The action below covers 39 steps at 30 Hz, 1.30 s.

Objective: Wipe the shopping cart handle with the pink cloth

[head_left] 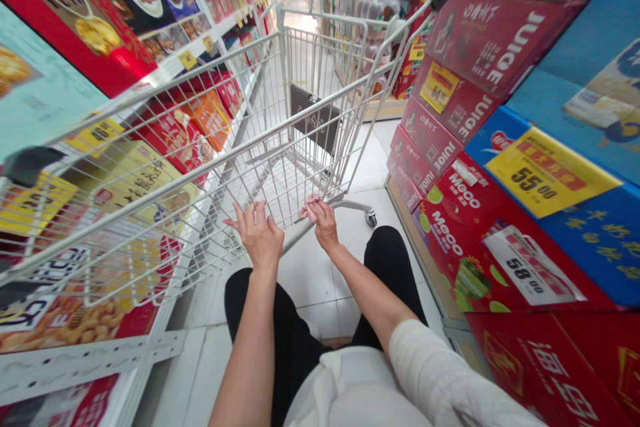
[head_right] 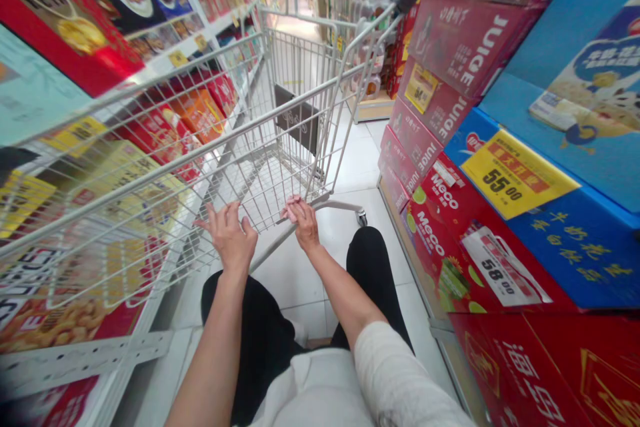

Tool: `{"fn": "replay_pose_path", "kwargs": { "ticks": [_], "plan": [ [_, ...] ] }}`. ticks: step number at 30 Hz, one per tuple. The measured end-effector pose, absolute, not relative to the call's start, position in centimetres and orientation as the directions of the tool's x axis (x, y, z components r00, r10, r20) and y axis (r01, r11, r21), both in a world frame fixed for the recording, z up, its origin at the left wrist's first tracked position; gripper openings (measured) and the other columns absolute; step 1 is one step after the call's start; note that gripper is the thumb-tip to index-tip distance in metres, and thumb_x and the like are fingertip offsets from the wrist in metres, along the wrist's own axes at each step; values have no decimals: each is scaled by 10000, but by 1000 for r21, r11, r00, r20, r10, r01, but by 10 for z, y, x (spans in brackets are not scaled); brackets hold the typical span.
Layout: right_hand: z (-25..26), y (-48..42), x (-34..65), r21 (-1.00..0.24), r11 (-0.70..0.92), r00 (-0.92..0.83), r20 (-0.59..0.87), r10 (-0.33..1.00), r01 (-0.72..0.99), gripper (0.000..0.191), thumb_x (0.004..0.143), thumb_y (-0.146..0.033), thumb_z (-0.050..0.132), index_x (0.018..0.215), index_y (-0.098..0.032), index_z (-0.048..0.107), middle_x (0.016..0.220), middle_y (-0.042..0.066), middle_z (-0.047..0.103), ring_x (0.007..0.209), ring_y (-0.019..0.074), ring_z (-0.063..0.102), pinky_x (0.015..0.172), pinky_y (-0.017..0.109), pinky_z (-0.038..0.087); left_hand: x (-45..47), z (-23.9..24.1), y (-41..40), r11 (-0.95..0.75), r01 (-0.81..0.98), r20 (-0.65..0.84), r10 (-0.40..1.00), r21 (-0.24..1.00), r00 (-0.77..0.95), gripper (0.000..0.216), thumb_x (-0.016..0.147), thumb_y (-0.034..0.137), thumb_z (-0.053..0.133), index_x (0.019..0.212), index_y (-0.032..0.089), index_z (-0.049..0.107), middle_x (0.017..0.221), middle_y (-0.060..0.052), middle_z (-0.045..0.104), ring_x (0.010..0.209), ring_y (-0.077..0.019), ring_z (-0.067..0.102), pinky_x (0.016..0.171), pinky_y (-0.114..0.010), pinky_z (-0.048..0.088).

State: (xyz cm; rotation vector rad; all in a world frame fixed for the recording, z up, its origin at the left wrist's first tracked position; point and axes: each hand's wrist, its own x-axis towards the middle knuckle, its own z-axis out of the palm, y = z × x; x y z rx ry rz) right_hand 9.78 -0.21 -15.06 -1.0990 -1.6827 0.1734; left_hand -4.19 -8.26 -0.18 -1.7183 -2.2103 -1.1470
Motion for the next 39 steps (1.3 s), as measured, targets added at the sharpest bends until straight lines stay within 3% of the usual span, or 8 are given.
{"fn": "replay_pose_path", "kwargs": {
  "ticks": [5,8,15,20,23,31,35,39],
  "plan": [
    [-117,7,81,-578,598,108,763,637,556,437,1044,-171,440,1411,-223,670,1464,159,618,1429,260,555,1190,455,487,-42,-3,-82,64,868,525,774,492,-354,480,905,177,493,1352,118,655,1404,-202,644,1633,-396,222,1304,-714,-75],
    [-105,14,67,-558,593,87,766,636,580,414,1040,-186,470,1376,-263,699,1481,148,596,1467,281,514,1229,491,449,-42,-4,-82,47,860,532,768,508,-356,474,902,179,501,1346,144,661,1400,-194,646,1635,-386,224,1300,-719,-80],
    [-134,-20,63,-555,604,-22,726,687,572,448,992,-68,440,1263,-199,771,1321,151,688,1245,213,625,1114,375,540,-44,-7,-82,25,874,568,751,486,-337,472,912,181,486,1348,143,664,1376,-190,658,1629,-384,249,1318,-716,34],
    [-96,2,60,-543,597,100,783,614,590,438,1012,-122,469,1358,-228,715,1422,154,622,1395,243,558,1184,437,493,-44,-10,-83,2,875,573,755,484,-319,506,922,170,480,1403,155,635,1444,-200,621,1647,-379,197,1303,-740,1],
    [-85,10,52,-501,609,86,811,579,615,414,1015,-143,486,1334,-250,727,1445,141,605,1461,260,501,1226,480,453,-44,-10,-86,-3,875,550,778,485,-302,559,913,145,469,1456,143,601,1509,-212,579,1657,-381,145,1295,-751,-18],
    [-123,-28,57,-609,548,-3,668,744,574,510,911,-27,475,1316,-196,735,1323,176,669,1295,257,601,1120,455,536,-48,-4,-88,5,874,510,810,486,-288,575,897,129,477,1457,149,608,1508,-198,586,1649,-391,176,1283,-751,-68],
    [-95,-18,55,-585,575,105,747,656,573,531,942,-77,455,1418,-191,662,1411,181,604,1387,272,559,1190,483,490,-46,-5,-88,13,868,513,802,496,-305,560,907,145,475,1449,142,615,1502,-203,590,1652,-389,166,1283,-744,-79],
    [-84,-12,41,-498,630,50,806,590,595,471,994,-134,460,1404,-220,675,1489,166,556,1481,280,477,1228,498,454,-44,-4,-90,14,868,514,801,496,-307,564,904,138,464,1446,145,619,1497,-193,599,1654,-371,169,1298,-718,-65]
  ]
}}
